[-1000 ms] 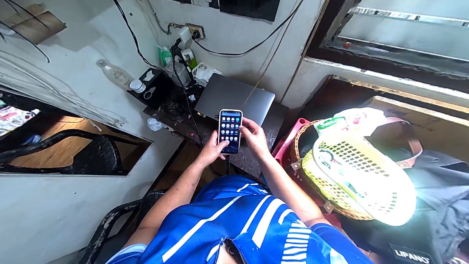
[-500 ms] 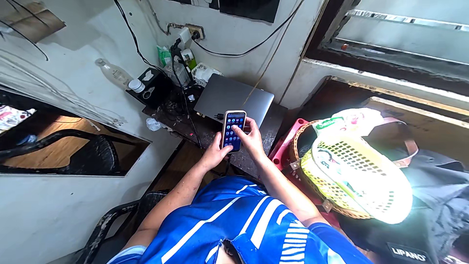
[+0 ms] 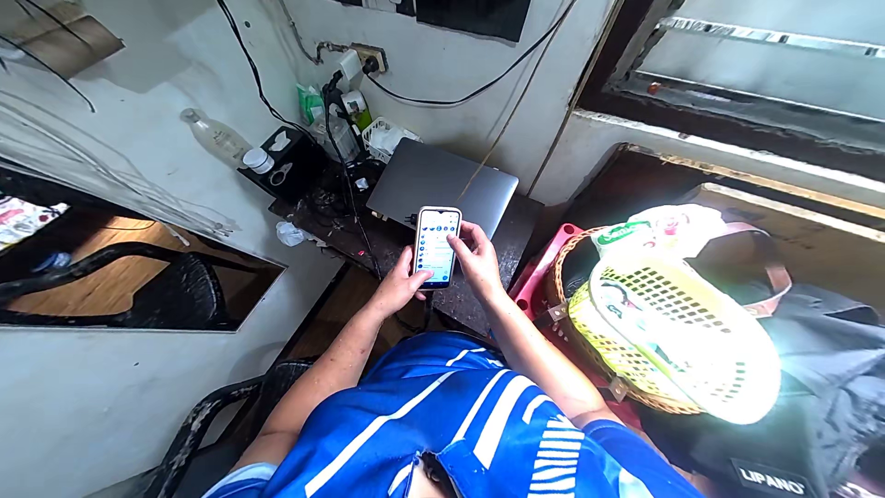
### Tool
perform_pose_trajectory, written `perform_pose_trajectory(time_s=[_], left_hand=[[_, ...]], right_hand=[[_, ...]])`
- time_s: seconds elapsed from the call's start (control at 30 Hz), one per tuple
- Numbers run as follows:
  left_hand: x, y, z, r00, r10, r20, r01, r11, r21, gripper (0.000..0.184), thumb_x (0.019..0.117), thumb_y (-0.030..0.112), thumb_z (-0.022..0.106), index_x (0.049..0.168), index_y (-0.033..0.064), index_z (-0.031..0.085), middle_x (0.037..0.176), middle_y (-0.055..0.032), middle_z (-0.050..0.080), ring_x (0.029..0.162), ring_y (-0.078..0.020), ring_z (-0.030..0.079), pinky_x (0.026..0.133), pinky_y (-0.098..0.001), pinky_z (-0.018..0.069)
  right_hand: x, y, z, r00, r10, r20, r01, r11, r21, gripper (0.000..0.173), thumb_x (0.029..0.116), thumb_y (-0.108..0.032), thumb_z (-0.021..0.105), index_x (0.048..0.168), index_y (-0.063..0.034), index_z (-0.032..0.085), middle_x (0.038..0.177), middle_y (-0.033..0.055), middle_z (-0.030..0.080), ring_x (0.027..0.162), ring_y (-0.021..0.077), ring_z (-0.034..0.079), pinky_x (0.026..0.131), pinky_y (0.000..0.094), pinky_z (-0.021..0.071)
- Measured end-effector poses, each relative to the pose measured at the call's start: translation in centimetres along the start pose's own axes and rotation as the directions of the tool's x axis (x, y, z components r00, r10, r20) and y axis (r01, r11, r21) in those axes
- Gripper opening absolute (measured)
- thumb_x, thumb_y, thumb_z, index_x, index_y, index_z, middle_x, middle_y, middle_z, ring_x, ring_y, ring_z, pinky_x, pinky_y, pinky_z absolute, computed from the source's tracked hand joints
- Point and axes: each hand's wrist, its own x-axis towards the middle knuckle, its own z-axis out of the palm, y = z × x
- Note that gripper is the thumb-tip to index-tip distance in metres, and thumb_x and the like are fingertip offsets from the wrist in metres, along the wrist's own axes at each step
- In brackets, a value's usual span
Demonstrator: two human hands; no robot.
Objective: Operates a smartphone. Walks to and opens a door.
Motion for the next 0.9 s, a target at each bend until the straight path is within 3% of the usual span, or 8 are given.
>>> perform_pose_trajectory(time_s=[0.13, 0.27, 0.57, 0.63, 0.73, 0.9], left_hand=[[0.1, -0.2, 0.1, 1.000, 0.004, 0.025, -0.004, 1.000, 0.020, 0.056, 0.1013, 0.018, 0.060, 0.152, 0.0140, 0.036, 0.125, -0.0123, 0.067, 0.097, -0.0205, 0.073, 0.075, -0.0353, 0.0639], [-0.1, -0.4, 0.6, 0.999, 0.014, 0.049, -0.018, 0.996, 0.087, 0.064, 0.0994, 0.020, 0.064, 0.155, 0.0140, 0.032, 0.132, -0.0135, 0.064, 0.106, -0.0210, 0.071, 0.083, -0.0381, 0.0635], [-0.7, -0.7, 1.8, 0.995, 0.094, 0.032, -0.100, 0.930, 0.353, 0.076, 0.0953, 0.029, 0.067, 0.158, 0.0101, 0.029, 0.139, -0.0191, 0.059, 0.123, -0.0221, 0.064, 0.104, -0.0404, 0.0535], [-0.7, -0.6, 1.7, 0.996, 0.083, 0.036, -0.090, 0.940, 0.328, 0.075, 0.0954, 0.029, 0.067, 0.158, 0.0105, 0.029, 0.139, -0.0192, 0.059, 0.122, -0.0221, 0.064, 0.103, -0.0407, 0.0545], [-0.5, -0.7, 1.2, 0.998, 0.046, 0.039, -0.053, 0.975, 0.217, 0.074, 0.0966, 0.025, 0.067, 0.157, 0.0110, 0.028, 0.138, -0.0185, 0.059, 0.116, -0.0225, 0.068, 0.094, -0.0396, 0.0607], [-0.5, -0.2, 0.4, 1.000, 0.013, 0.023, -0.015, 0.995, 0.097, 0.065, 0.0981, 0.020, 0.065, 0.154, 0.0122, 0.032, 0.134, -0.0146, 0.062, 0.107, -0.0211, 0.071, 0.083, -0.0376, 0.0634]], right_hand=[[0.1, 0.3, 0.0, 1.000, 0.009, -0.027, -0.009, 1.000, -0.019, 0.040, 0.0983, -0.031, 0.069, 0.129, -0.0069, 0.060, 0.107, 0.0100, 0.069, 0.086, 0.0175, 0.069, 0.077, 0.0361, 0.0599], [0.1, 0.2, 0.1, 0.996, 0.067, -0.067, -0.069, 0.997, -0.028, 0.050, 0.0957, -0.044, 0.071, 0.127, -0.0081, 0.057, 0.103, 0.0101, 0.067, 0.083, 0.0186, 0.068, 0.075, 0.0386, 0.0594], [0.5, 0.2, 0.0, 0.992, 0.096, -0.077, -0.103, 0.990, -0.091, 0.065, 0.0928, -0.058, 0.068, 0.129, -0.0071, 0.054, 0.109, 0.0124, 0.066, 0.091, 0.0221, 0.067, 0.080, 0.0443, 0.0574], [0.5, 0.1, -0.3, 0.994, 0.087, -0.061, -0.093, 0.991, -0.101, 0.063, 0.0944, -0.057, 0.067, 0.129, -0.0060, 0.055, 0.109, 0.0132, 0.066, 0.092, 0.0226, 0.067, 0.081, 0.0449, 0.0574], [0.4, 0.0, -0.6, 0.995, 0.100, -0.021, -0.101, 0.994, -0.044, 0.055, 0.0992, -0.053, 0.062, 0.128, -0.0062, 0.057, 0.107, 0.0127, 0.068, 0.089, 0.0212, 0.068, 0.079, 0.0419, 0.0577], [0.3, 0.0, -0.7, 0.992, 0.125, 0.028, -0.126, 0.990, 0.060, 0.046, 0.1045, -0.048, 0.055, 0.127, -0.0086, 0.061, 0.108, 0.0116, 0.068, 0.089, 0.0209, 0.069, 0.079, 0.0412, 0.0602]])
